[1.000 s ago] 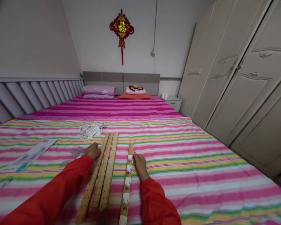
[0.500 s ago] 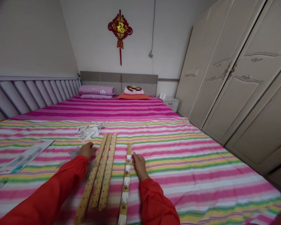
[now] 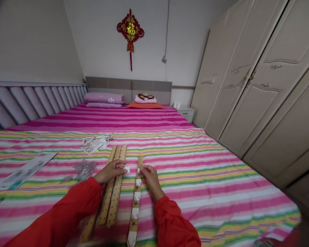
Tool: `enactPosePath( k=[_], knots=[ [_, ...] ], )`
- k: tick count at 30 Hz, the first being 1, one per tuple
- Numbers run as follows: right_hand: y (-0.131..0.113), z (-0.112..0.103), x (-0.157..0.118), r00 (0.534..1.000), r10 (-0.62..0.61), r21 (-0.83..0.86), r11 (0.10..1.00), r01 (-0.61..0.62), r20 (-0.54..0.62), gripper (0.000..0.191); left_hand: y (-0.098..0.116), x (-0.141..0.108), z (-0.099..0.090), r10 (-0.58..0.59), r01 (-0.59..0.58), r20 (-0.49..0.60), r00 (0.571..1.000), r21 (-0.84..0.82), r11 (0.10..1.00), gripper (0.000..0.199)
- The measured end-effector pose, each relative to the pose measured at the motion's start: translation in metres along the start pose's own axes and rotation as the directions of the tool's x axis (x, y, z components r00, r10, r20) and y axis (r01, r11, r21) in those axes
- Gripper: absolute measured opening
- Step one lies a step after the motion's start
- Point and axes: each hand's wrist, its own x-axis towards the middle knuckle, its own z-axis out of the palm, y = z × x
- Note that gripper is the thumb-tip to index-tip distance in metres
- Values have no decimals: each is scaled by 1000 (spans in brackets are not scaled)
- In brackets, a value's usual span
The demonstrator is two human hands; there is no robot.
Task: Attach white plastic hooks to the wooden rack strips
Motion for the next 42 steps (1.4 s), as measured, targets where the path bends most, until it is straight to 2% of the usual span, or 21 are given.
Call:
enactPosePath(
  k=[2,4,7,9,14,20,31,42],
  knots=[
    [-8,9,-4,995,-8,-20,1000,10,101,39,-1,0,13,-25,26,13,1000,-40,999,52],
    [-13,16,-7,988,-15,-8,1000,17,153,40,-1,0,25,-75,78,24,997,-139,987,45],
    [-15,20,-6,992,-35,42,999,31,120,37,-3,-1,41,-161,167,43,986,-276,946,38],
    [-14,19,-3,996,-43,54,998,39,75,35,-5,0,48,-186,188,35,982,-302,935,35],
    [-13,14,12,1000,-6,57,998,5,7,35,-10,19,57,-86,65,-88,992,-219,974,29],
    [-7,10,36,992,-3,25,1000,6,-125,26,-12,49,63,-159,132,-137,978,-189,973,26],
    [20,1,65,992,5,-21,1000,-7,-123,20,-38,79,70,-243,216,-220,945,-138,967,12],
    [36,-1,76,989,-4,-41,999,-2,-146,14,-55,92,71,-168,178,-271,948,14,984,11]
  ],
)
